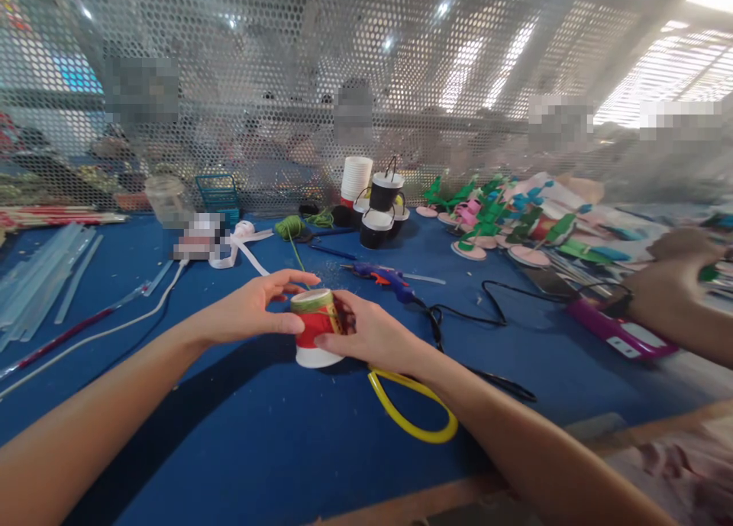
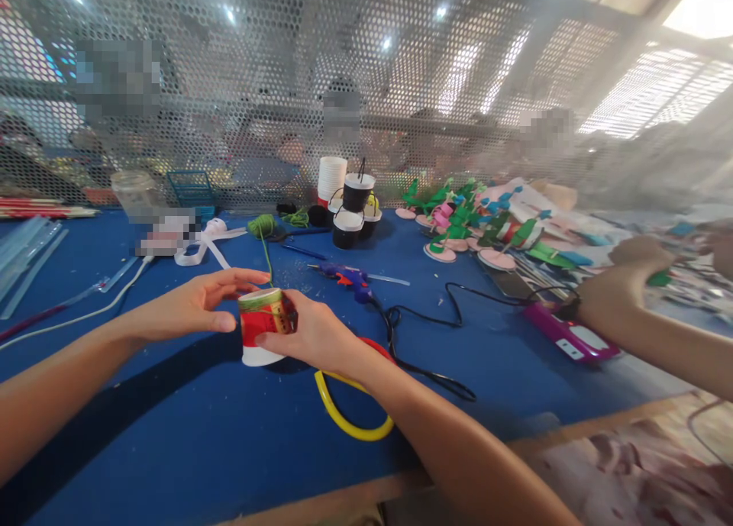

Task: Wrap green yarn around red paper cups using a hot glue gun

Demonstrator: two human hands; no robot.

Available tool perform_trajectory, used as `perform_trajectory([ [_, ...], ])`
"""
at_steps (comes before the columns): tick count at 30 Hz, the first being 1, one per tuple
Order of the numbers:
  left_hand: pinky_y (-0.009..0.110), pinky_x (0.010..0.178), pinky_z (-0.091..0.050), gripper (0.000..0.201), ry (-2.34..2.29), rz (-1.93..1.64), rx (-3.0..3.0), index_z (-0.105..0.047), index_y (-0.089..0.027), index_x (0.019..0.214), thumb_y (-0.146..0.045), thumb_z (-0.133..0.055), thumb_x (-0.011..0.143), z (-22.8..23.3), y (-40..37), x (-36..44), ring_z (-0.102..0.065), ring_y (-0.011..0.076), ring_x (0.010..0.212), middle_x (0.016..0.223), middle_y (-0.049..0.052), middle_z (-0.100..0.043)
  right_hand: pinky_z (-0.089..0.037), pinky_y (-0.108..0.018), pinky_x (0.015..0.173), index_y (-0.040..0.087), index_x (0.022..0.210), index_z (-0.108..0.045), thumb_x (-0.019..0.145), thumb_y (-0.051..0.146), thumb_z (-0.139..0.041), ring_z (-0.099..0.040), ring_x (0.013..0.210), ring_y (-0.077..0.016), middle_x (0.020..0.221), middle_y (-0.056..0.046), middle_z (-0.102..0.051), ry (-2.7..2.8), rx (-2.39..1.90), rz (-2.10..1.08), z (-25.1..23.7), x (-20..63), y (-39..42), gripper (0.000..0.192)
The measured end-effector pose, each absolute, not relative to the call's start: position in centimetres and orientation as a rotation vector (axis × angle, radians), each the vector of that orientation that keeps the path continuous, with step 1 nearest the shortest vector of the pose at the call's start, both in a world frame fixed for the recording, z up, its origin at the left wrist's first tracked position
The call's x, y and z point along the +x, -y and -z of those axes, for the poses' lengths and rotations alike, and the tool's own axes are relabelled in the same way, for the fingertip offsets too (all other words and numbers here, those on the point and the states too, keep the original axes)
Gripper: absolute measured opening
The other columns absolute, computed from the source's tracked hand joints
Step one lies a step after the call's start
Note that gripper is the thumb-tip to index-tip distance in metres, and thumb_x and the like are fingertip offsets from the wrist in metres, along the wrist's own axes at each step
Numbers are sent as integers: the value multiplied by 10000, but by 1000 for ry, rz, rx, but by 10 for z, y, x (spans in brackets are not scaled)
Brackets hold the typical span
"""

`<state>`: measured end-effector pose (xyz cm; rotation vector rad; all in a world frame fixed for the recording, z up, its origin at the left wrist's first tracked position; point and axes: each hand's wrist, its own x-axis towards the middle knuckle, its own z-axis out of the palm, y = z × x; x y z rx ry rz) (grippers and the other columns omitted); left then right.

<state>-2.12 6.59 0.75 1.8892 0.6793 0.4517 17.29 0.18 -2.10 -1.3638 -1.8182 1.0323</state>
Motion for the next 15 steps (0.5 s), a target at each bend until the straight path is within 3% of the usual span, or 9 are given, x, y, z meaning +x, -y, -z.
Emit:
perform_trajectory([
  [3,344,930,-352,429,-764,-604,1850,-574,-222,1046,-378,-667,656,-11,-72,-24,-471,225,1097,1134,46,-571,-460,-311,668,138,1021,-511,677,345,-645,-588,766,-174,899,-62,-626,1778,-1351,-1096,21,175,-4,423],
  [6,295,854,-388,242,-894,-925,1605,-622,-187,856,-300,-675,649,-8,-80,-22,-540,150,899,908,16,-629,-467,-309,677,128,1022,-495,679,323,-647,-590,789,-173,926,-69,-619,1683,-1264,-1239,18,176,-4,423],
  [8,251,763,-406,190,-994,-1125,1401,-627,-166,730,-183,-712,561,-2,-85,-21,-534,102,736,750,-16,-609,-470,-304,692,129,1015,-491,674,293,-653,-592,805,-168,939,-68,-619,1608,-1220,-1319,16,176,-4,411],
  [15,202,533,-372,89,-1108,-1144,1176,-626,-130,597,-131,-701,548,10,-89,-20,-470,58,518,580,-14,-580,-476,-325,732,150,1001,-495,663,247,-658,-603,838,-177,965,-65,-629,1554,-1231,-1326,13,175,-5,387],
])
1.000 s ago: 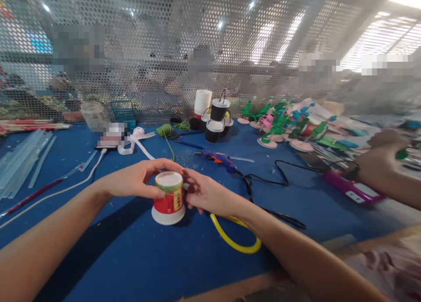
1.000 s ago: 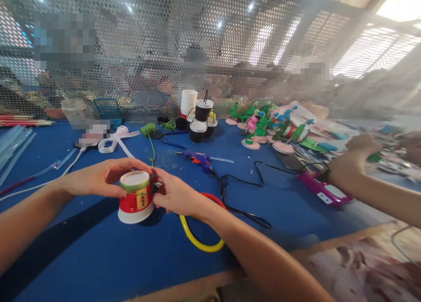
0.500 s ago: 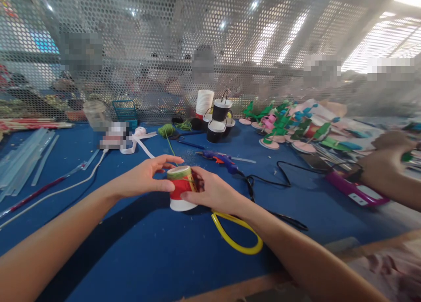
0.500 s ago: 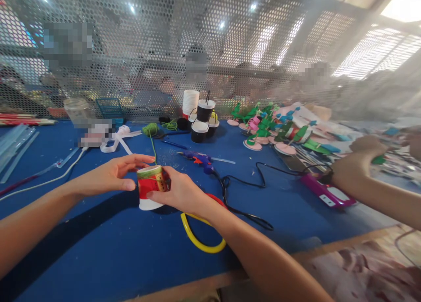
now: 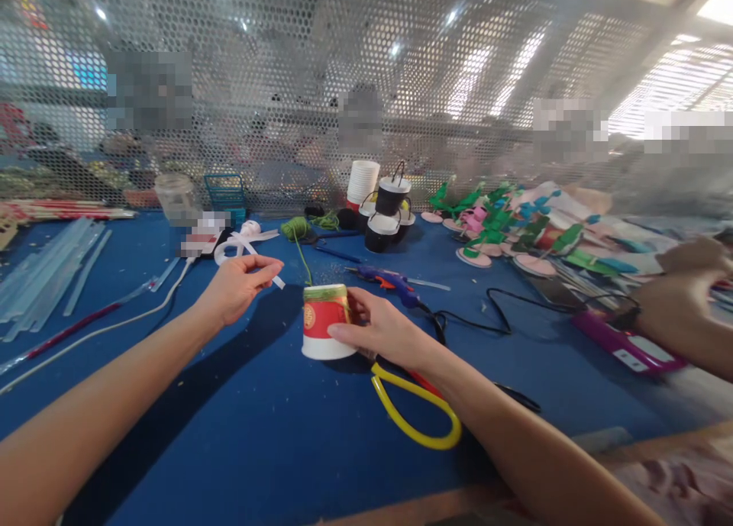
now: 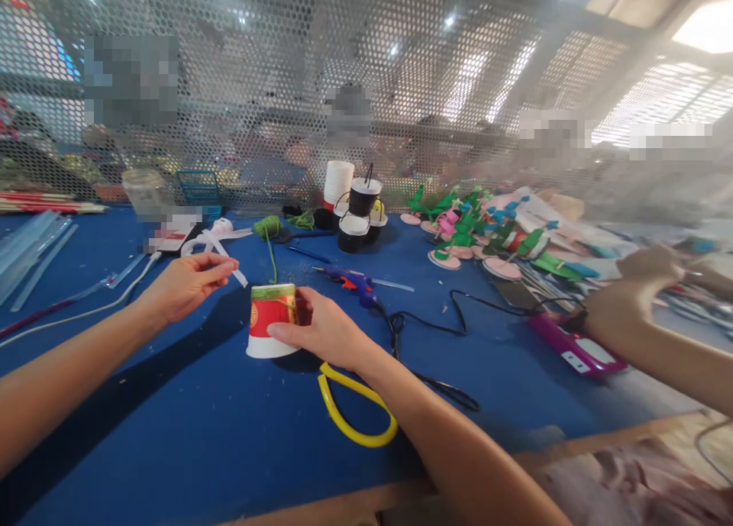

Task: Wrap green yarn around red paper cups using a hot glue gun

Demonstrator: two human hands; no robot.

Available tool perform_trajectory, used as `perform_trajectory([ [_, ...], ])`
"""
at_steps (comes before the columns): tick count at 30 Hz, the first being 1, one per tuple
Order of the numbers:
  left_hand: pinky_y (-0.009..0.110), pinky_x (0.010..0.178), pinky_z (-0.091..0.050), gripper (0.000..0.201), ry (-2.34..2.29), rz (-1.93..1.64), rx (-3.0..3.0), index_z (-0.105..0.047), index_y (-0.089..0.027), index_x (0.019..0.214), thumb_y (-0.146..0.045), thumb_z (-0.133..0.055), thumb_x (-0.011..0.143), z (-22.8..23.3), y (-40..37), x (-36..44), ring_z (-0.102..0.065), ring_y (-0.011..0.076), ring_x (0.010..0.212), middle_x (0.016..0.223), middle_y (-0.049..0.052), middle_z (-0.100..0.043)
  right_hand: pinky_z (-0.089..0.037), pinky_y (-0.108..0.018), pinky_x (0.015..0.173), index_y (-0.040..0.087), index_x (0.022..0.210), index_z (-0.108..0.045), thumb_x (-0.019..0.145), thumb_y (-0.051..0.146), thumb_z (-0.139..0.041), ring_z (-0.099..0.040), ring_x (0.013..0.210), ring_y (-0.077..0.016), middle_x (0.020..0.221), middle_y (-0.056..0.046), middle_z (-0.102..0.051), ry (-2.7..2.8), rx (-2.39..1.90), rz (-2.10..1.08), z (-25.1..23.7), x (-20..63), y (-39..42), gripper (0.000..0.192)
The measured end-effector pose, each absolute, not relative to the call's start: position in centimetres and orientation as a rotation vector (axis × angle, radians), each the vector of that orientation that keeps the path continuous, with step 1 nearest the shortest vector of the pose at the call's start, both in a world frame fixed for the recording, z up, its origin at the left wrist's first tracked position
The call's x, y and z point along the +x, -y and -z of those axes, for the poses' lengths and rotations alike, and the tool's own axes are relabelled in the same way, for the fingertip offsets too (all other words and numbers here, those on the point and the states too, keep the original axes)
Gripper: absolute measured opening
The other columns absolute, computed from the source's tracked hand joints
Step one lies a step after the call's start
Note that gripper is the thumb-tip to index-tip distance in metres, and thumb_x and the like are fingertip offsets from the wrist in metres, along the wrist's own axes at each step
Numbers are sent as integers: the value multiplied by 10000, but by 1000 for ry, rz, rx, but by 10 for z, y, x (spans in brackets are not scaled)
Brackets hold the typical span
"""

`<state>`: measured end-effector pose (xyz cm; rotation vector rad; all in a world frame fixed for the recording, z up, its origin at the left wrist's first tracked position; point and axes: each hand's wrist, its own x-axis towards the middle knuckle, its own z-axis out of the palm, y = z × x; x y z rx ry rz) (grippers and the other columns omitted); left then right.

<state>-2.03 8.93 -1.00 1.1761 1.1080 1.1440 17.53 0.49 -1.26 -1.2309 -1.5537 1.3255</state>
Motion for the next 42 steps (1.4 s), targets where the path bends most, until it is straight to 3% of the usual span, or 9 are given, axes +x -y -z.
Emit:
perform_trajectory([
  [8,187,390,-257,298,-1090,-1005,1279,-505,-128,496,-329,-651,660,6,-80,-18,-357,31,357,435,-38,-476,-471,-330,750,152,1098,-479,672,349,-656,-599,869,-193,1013,-80,-622,1750,-1346,-1083,20,178,-4,502],
  [11,202,433,-322,366,-1132,-1025,1426,-488,-139,458,-386,-568,717,7,-82,-19,-415,58,400,421,-25,-471,-462,-330,759,147,1130,-469,666,367,-653,-601,868,-198,1005,-83,-627,1800,-1444,-991,19,177,-3,546],
  [14,239,616,-431,80,-1053,-1044,1572,-584,-158,655,-227,-614,627,7,-83,-21,-560,106,610,611,-13,-602,-463,-318,728,136,1154,-459,656,379,-651,-606,823,-191,965,-82,-635,1824,-1488,-923,17,175,-1,587],
  [20,314,709,-453,160,-1150,-884,1844,-653,-178,736,-227,-510,684,0,-78,-21,-591,147,651,689,7,-662,-454,-307,701,127,1161,-463,649,379,-648,-600,778,-182,930,-75,-640,1845,-1499,-837,16,173,1,599],
  [25,363,793,-452,348,-1086,-804,1977,-588,-166,1029,-371,-467,775,-6,-69,-18,-615,209,836,863,55,-702,-441,-306,676,132,1106,-509,645,384,-650,-587,788,-197,901,-76,-635,1892,-1538,-683,13,170,4,544],
  [27,379,855,-425,454,-979,-745,2069,-504,-184,1150,-431,-484,769,-8,-61,-14,-582,227,958,1013,69,-669,-437,-306,665,134,1097,-518,642,401,-653,-585,775,-198,890,-75,-635,1896,-1555,-654,12,169,5,544],
  [30,381,953,-358,512,-944,-626,2216,-513,-199,1115,-438,-609,673,-10,-50,-9,-489,250,1112,1207,69,-558,-431,-301,651,143,1072,-533,644,436,-652,-581,755,-193,878,-71,-636,1930,-1523,-640,12,167,6,532],
  [35,335,854,-431,479,-844,-400,2148,-469,-192,1124,-385,-594,703,-11,-46,-7,-557,210,985,1101,45,-593,-420,-283,637,148,1093,-528,637,453,-668,-577,730,-177,864,-64,-637,1983,-1470,-609,11,167,7,565],
  [42,302,786,-438,428,-884,-516,2070,-515,-197,1025,-318,-650,637,-6,-55,-11,-578,190,892,975,21,-617,-383,-246,520,158,953,-616,710,557,-551,-574,595,-151,717,-42,-656,2108,-1593,-753,2,188,7,471],
])
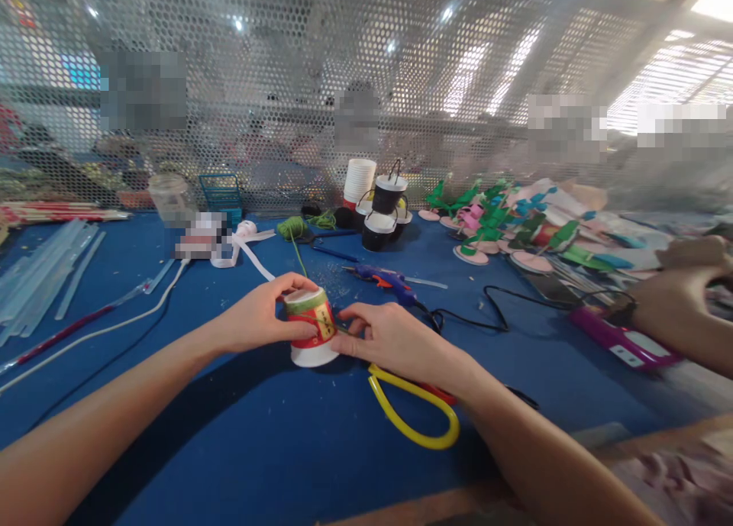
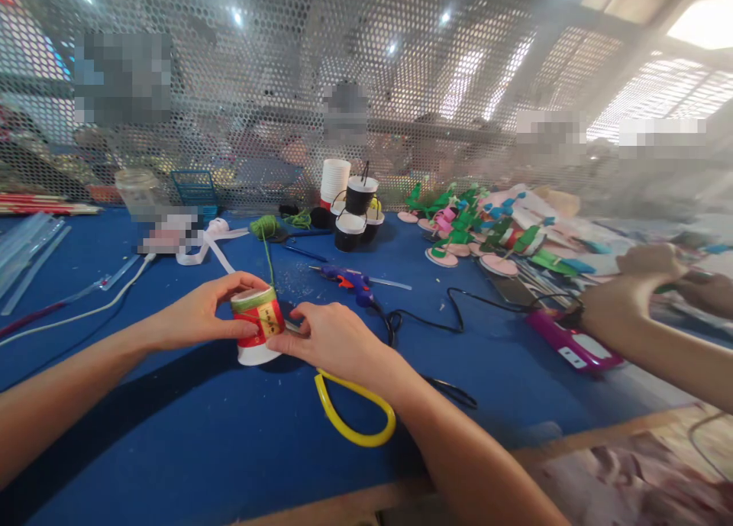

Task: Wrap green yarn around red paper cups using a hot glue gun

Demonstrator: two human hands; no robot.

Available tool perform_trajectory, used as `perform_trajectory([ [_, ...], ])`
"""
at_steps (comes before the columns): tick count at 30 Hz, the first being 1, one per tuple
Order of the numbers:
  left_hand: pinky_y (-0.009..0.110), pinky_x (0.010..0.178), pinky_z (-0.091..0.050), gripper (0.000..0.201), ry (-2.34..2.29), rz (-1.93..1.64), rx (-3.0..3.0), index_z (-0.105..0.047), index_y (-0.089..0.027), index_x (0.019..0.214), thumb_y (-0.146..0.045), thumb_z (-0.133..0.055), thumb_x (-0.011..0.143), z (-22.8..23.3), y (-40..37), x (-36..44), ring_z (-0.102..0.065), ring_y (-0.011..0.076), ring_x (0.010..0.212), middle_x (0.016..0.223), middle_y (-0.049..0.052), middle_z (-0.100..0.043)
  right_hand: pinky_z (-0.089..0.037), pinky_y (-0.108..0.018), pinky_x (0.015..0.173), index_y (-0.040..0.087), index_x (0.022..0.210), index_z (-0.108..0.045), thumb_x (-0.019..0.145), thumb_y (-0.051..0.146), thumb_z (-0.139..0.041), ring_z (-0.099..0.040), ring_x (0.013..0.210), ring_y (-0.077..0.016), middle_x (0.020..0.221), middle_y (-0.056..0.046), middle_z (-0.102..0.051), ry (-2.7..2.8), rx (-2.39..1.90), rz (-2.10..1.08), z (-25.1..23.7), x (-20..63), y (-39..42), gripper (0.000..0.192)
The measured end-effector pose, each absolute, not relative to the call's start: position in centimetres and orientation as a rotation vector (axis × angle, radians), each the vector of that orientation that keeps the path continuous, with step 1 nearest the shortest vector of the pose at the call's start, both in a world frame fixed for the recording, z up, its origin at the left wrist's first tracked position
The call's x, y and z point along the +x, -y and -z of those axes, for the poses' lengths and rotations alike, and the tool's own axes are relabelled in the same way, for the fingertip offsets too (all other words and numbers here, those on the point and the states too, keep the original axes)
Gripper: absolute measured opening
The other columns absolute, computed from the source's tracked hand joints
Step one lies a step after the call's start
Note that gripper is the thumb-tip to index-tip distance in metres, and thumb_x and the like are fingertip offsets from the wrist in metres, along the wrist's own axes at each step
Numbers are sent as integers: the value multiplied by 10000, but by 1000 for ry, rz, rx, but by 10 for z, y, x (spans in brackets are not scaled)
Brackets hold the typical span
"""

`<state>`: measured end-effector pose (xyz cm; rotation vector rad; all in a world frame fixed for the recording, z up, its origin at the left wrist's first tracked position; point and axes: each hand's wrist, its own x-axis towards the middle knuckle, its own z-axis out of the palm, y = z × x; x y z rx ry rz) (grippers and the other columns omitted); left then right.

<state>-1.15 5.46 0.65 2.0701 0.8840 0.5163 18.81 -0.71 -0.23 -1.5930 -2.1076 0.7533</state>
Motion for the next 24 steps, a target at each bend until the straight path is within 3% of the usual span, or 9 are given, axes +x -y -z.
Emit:
perform_trajectory([
  [5,317,762,-443,427,-950,-646,2040,-495,-211,1016,-293,-657,629,-3,-61,-14,-585,194,850,940,29,-610,-409,-208,470,157,986,-567,835,410,-430,-559,499,-93,772,-43,-673,2004,-1482,-1248,-4,194,4,325],
  [12,284,755,-435,484,-786,-821,2073,-495,-219,1030,-244,-700,592,-14,-60,-18,-550,168,853,971,16,-565,-408,-202,498,147,739,-603,808,195,-410,-521,517,-90,610,-12,-599,2023,-1565,-969,3,188,-4,210],
  [18,288,726,-436,497,-857,-1011,1926,-479,-202,1009,-270,-715,577,-7,-65,-16,-543,159,815,929,16,-557,-421,-168,468,151,898,-604,805,218,-421,-532,614,-79,891,-43,-641,1985,-1266,-1447,3,185,3,216],
  [24,372,812,-420,493,-1018,-805,2033,-486,-194,1016,-292,-693,579,12,-61,-10,-544,207,906,1001,42,-569,-477,-209,541,125,910,-609,810,210,-430,-551,539,-72,712,-25,-617,1884,-1299,-1484,5,191,-4,222],
])
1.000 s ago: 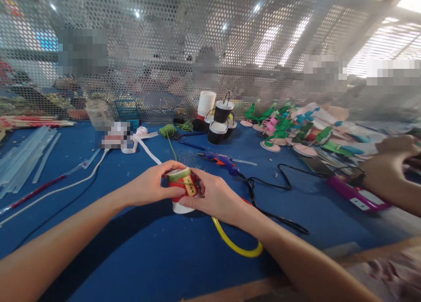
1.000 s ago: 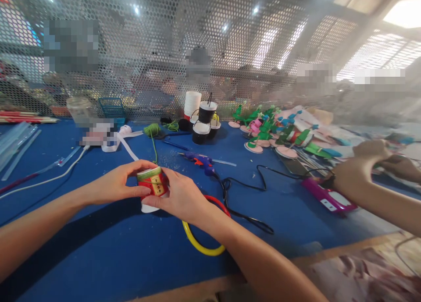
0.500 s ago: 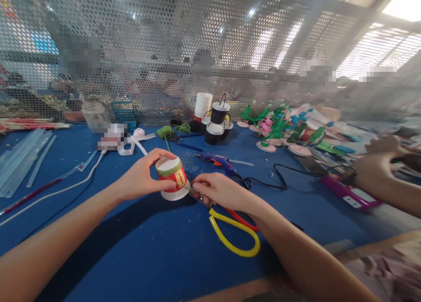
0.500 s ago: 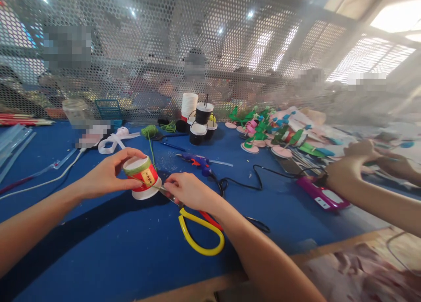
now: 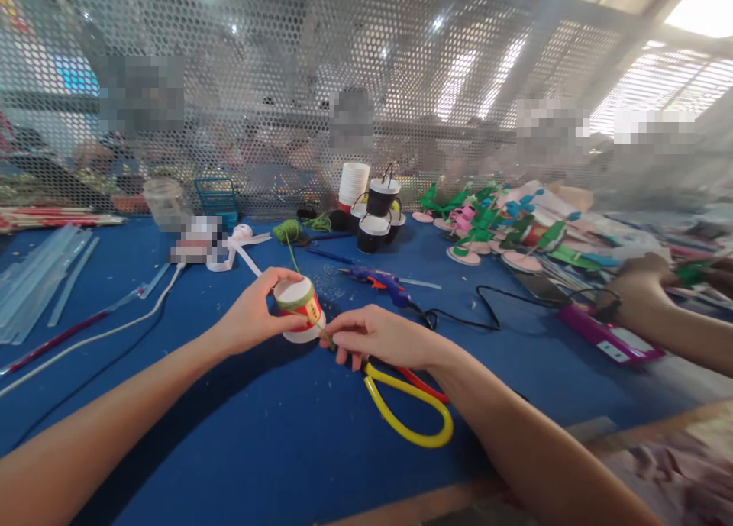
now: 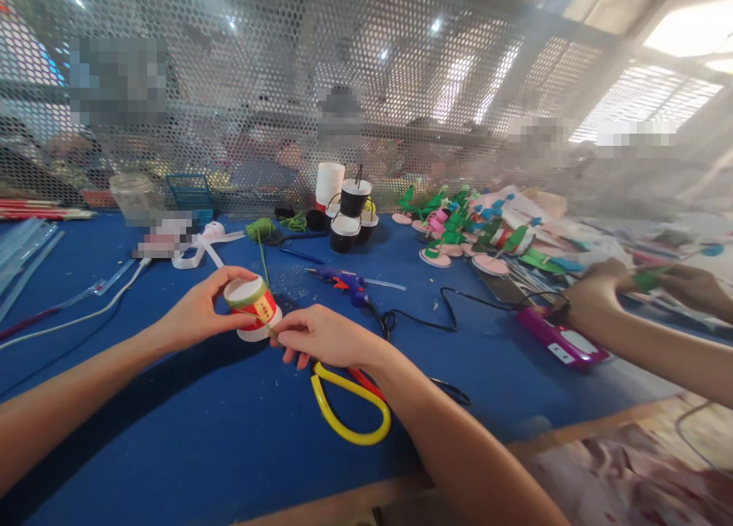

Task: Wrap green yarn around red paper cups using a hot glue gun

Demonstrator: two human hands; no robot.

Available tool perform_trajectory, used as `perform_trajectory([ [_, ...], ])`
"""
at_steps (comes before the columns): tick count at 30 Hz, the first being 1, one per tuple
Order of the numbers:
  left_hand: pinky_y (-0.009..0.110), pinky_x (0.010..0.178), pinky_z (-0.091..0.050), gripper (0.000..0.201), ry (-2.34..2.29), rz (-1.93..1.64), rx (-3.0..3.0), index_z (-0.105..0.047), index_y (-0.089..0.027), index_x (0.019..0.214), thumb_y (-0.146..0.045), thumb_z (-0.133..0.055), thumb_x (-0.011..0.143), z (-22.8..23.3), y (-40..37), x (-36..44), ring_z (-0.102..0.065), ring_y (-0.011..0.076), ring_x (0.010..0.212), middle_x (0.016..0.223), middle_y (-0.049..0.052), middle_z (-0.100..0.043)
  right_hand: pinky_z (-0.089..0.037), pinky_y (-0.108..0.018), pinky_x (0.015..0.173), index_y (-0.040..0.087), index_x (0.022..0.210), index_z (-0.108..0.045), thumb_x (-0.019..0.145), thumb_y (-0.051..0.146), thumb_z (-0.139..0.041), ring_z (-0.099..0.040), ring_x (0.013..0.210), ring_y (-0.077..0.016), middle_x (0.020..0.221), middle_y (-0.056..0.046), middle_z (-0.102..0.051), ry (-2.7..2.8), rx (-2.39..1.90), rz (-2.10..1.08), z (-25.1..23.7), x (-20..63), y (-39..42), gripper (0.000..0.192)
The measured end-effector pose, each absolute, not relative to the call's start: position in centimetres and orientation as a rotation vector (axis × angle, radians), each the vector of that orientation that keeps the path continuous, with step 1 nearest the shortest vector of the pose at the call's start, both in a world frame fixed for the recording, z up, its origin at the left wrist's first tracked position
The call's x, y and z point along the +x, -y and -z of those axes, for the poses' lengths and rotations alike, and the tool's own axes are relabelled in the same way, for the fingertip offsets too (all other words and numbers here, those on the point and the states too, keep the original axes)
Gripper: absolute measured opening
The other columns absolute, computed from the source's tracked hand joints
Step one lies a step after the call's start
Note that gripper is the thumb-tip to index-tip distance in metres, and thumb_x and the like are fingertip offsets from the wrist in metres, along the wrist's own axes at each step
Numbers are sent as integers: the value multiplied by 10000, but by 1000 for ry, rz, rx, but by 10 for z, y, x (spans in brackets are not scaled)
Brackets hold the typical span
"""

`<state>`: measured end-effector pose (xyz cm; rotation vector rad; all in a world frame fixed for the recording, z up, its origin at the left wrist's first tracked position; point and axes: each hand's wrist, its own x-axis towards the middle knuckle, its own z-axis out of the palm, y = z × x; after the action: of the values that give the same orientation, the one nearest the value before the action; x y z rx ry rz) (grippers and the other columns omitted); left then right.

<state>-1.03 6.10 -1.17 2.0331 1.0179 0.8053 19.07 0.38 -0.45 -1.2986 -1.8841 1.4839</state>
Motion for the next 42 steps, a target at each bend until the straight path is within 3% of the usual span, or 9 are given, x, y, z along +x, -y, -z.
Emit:
perform_trajectory([
  [4,355,797,-432,489,-1005,-846,1930,-499,-189,993,-276,-709,560,6,-65,-12,-563,195,873,950,30,-589,-472,-237,525,149,997,-586,834,247,-401,-569,523,-100,669,-16,-619,1735,-1499,-1004,2,200,-10,265],
  [8,312,778,-445,482,-977,-1233,1676,-516,-209,957,-260,-734,530,-6,-78,-19,-570,164,840,909,0,-597,-465,-314,754,143,982,-607,787,277,-523,-607,830,-186,932,-90,-648,1964,-1655,-541,5,198,-10,251],
  [12,273,722,-464,451,-923,-1531,1502,-543,-227,878,-232,-759,482,-13,-89,-25,-564,147,819,865,-26,-590,-432,-338,779,122,959,-616,739,300,-618,-564,947,-258,994,-137,-609,2399,-1806,-435,8,182,-2,284],
  [21,274,755,-417,469,-994,-1754,1535,-451,-268,1030,-292,-684,624,-22,-100,-40,-462,160,1091,1009,-105,-557,-393,-283,668,134,925,-590,750,153,-528,-596,858,-230,973,-109,-615,2612,-1956,-460,-12,179,15,187],
  [26,274,728,-415,462,-1058,-1802,1554,-442,-262,1042,-302,-656,635,-23,-105,-44,-487,159,1070,1036,-112,-562,-381,-274,633,148,881,-592,732,147,-511,-603,807,-216,912,-91,-625,2544,-2011,-389,-1,197,25,170],
  [31,252,662,-437,437,-948,-1602,1470,-517,-234,938,-264,-704,545,-26,-89,-30,-565,123,845,868,-82,-602,-392,-274,628,173,888,-596,748,241,-548,-601,798,-214,891,-73,-630,2406,-1994,-344,2,218,19,163],
  [35,260,659,-469,458,-843,-1218,1563,-551,-230,907,-220,-744,492,-19,-63,-13,-582,131,737,821,-35,-623,-404,-311,682,153,945,-574,813,433,-464,-593,838,-241,934,-124,-626,1978,-2098,-113,-8,233,-8,328],
  [37,276,672,-470,459,-833,-993,1676,-549,-226,930,-222,-744,514,-9,-53,-8,-586,149,751,851,-13,-621,-397,-332,678,127,858,-590,805,475,-460,-591,858,-282,888,-174,-628,1854,-2261,-203,-6,239,-26,375],
  [42,331,780,-445,478,-821,-748,1874,-507,-206,1033,-288,-703,604,10,-47,-7,-560,192,881,985,43,-594,-384,-300,551,147,599,-572,720,357,-585,-614,675,-275,619,-128,-616,1816,-2237,-420,13,247,-50,243],
])
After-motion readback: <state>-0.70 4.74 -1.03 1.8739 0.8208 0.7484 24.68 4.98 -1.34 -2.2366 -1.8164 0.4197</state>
